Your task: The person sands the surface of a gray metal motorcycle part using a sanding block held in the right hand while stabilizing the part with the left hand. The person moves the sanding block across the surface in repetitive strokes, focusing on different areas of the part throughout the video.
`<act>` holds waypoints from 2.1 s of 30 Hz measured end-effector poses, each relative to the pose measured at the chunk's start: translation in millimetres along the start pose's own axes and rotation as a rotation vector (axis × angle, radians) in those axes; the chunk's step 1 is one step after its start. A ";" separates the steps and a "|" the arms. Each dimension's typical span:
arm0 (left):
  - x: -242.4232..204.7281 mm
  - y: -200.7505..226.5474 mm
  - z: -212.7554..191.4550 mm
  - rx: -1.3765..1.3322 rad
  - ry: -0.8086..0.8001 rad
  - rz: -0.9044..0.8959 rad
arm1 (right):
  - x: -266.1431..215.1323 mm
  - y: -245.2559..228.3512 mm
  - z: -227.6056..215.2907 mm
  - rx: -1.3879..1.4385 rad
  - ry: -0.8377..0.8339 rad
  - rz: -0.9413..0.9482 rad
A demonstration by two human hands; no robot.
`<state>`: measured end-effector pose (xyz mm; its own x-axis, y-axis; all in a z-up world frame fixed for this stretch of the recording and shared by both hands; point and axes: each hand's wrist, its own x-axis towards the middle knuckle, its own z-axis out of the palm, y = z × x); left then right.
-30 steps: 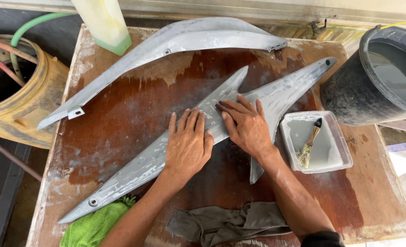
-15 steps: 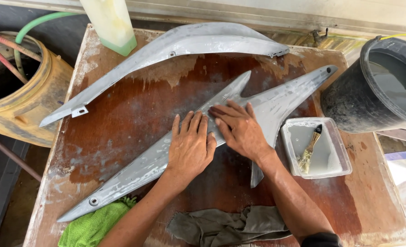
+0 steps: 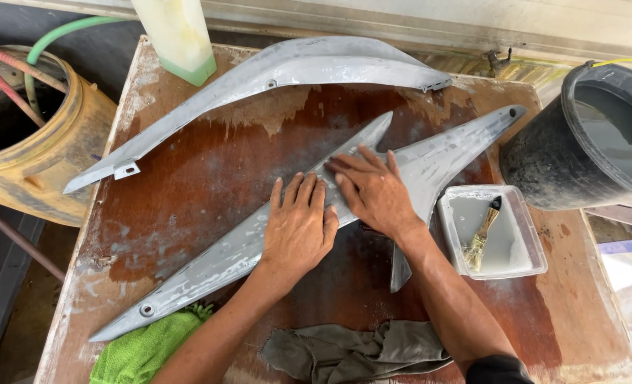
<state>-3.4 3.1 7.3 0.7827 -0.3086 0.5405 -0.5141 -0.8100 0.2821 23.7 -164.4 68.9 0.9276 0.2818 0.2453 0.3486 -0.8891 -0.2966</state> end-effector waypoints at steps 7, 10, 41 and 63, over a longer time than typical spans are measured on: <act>0.5 -0.1 3.1 0.018 0.014 0.003 | 5.4 7.9 8.4 0.050 -0.022 -0.019; -0.5 0.5 1.8 0.011 0.003 -0.001 | 8.5 13.1 11.6 0.034 -0.071 -0.030; 0.4 1.0 -9.6 -0.024 -0.089 0.097 | -36.2 20.6 0.9 0.100 0.213 0.035; 4.7 -1.0 -11.9 0.034 -0.308 0.124 | -37.3 44.3 -0.8 0.055 0.317 0.078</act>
<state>-3.4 8.4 19.0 0.7870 -0.5375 0.3028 -0.6039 -0.7715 0.2000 4.4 -214.6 47.4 0.8669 0.0795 0.4920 0.2925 -0.8805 -0.3730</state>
